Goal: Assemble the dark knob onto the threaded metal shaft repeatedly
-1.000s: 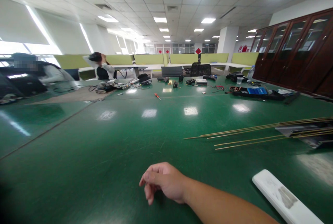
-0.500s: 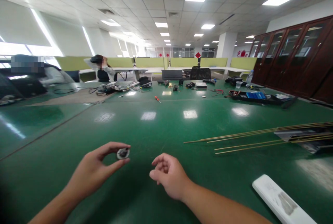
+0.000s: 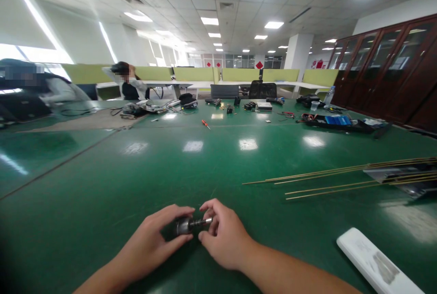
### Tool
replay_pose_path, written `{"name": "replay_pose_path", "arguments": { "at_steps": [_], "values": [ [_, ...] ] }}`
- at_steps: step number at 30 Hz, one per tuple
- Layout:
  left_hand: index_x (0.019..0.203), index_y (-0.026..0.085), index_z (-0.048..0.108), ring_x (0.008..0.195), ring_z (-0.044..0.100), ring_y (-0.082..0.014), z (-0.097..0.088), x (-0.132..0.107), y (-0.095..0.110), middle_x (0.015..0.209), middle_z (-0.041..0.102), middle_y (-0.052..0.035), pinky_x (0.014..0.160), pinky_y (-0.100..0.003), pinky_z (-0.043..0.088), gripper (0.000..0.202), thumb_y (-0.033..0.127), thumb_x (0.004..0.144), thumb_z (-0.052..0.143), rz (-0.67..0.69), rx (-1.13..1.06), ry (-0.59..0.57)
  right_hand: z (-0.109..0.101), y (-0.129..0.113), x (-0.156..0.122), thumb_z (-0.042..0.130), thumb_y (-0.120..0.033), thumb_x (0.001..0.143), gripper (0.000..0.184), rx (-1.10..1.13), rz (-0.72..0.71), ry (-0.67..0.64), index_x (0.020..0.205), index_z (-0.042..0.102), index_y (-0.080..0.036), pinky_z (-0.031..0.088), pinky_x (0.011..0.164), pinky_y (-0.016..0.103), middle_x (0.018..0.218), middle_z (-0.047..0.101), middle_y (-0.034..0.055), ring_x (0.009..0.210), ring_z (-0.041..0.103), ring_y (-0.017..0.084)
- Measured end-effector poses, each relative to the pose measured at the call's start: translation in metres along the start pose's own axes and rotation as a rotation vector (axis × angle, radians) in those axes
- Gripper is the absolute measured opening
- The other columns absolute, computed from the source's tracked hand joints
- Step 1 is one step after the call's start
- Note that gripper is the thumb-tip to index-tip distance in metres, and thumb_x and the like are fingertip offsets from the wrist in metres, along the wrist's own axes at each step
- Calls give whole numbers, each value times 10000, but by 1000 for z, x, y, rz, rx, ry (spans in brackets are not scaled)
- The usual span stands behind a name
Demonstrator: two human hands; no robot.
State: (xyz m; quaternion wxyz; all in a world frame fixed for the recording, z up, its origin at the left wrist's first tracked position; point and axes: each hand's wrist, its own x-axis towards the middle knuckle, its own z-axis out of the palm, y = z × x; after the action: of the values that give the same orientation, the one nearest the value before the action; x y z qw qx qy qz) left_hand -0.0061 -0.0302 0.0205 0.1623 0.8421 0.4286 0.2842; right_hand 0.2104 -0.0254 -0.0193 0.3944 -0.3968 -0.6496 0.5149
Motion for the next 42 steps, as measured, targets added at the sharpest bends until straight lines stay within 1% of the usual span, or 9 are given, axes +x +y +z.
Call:
{"name": "replay_pose_path", "arguments": {
  "at_steps": [3, 6, 10, 14, 19, 25, 31, 36, 42],
  "values": [
    [1177, 286, 656, 934, 698, -195, 5, 0, -1, 1030, 733, -17, 840, -296, 552, 376, 213, 814, 720, -28, -7, 26, -1, -3, -1, 651, -78, 735, 391, -32, -13, -16, 1094, 604, -226, 439, 616, 250, 957, 600, -4, 645, 536, 111],
    [1124, 272, 664, 942, 697, -197, 8, 0, 5, 1029, 733, -18, 848, -298, 551, 330, 212, 804, 721, -33, -28, 33, -2, -8, -2, 641, -80, 750, 315, -83, -35, -14, 1034, 634, -215, 449, 655, 264, 914, 623, -3, 690, 560, 135],
    [1066, 251, 670, 926, 696, -202, 10, 0, 10, 1014, 735, -29, 842, -303, 545, 267, 217, 804, 706, -41, -26, 33, -2, -10, -3, 638, -87, 760, 294, -76, -30, -3, 1028, 643, -208, 455, 674, 272, 904, 639, 2, 726, 588, 154],
    [1027, 256, 674, 890, 703, -193, 10, 0, 10, 970, 743, -2, 813, -290, 532, 232, 231, 800, 712, -70, -24, 13, -2, -8, -4, 641, -86, 759, 272, -43, -20, 1, 1004, 644, -204, 451, 661, 268, 890, 642, 0, 703, 581, 146],
    [992, 261, 679, 854, 707, -173, 10, 1, 11, 930, 746, 25, 786, -271, 522, 190, 229, 807, 708, -83, -32, -9, -1, -7, -4, 674, -158, 797, 128, -83, 0, 23, 920, 683, -191, 447, 656, 275, 816, 663, 6, 704, 591, 158],
    [985, 254, 695, 862, 714, -174, 11, -1, 11, 934, 754, 14, 799, -275, 538, 184, 224, 804, 709, -53, -29, 42, -3, -11, -4, 706, -272, 833, 119, -85, 24, 33, 903, 732, -179, 467, 679, 290, 817, 703, 31, 731, 618, 179],
    [973, 236, 713, 850, 727, -175, 12, -1, 9, 929, 767, 0, 795, -279, 556, 183, 218, 792, 730, -23, -51, 66, -2, -10, -5, 710, -217, 802, 95, -144, -10, 31, 882, 742, -174, 470, 658, 276, 803, 702, 30, 722, 629, 179],
    [976, 232, 720, 856, 732, -174, 14, -2, 6, 938, 771, -5, 801, -278, 563, 195, 206, 784, 737, -5, -52, 83, -3, -12, -5, 696, -208, 805, 70, -188, -30, 41, 848, 738, -174, 453, 643, 256, 765, 687, 15, 705, 620, 167],
    [975, 233, 729, 861, 739, -173, 14, -2, 5, 944, 777, -7, 806, -273, 574, 193, 197, 786, 735, 24, -57, 103, -3, -16, -7, 692, -183, 792, 29, -162, -56, 32, 817, 702, -173, 440, 636, 237, 742, 674, -1, 684, 609, 150]
  ]
}}
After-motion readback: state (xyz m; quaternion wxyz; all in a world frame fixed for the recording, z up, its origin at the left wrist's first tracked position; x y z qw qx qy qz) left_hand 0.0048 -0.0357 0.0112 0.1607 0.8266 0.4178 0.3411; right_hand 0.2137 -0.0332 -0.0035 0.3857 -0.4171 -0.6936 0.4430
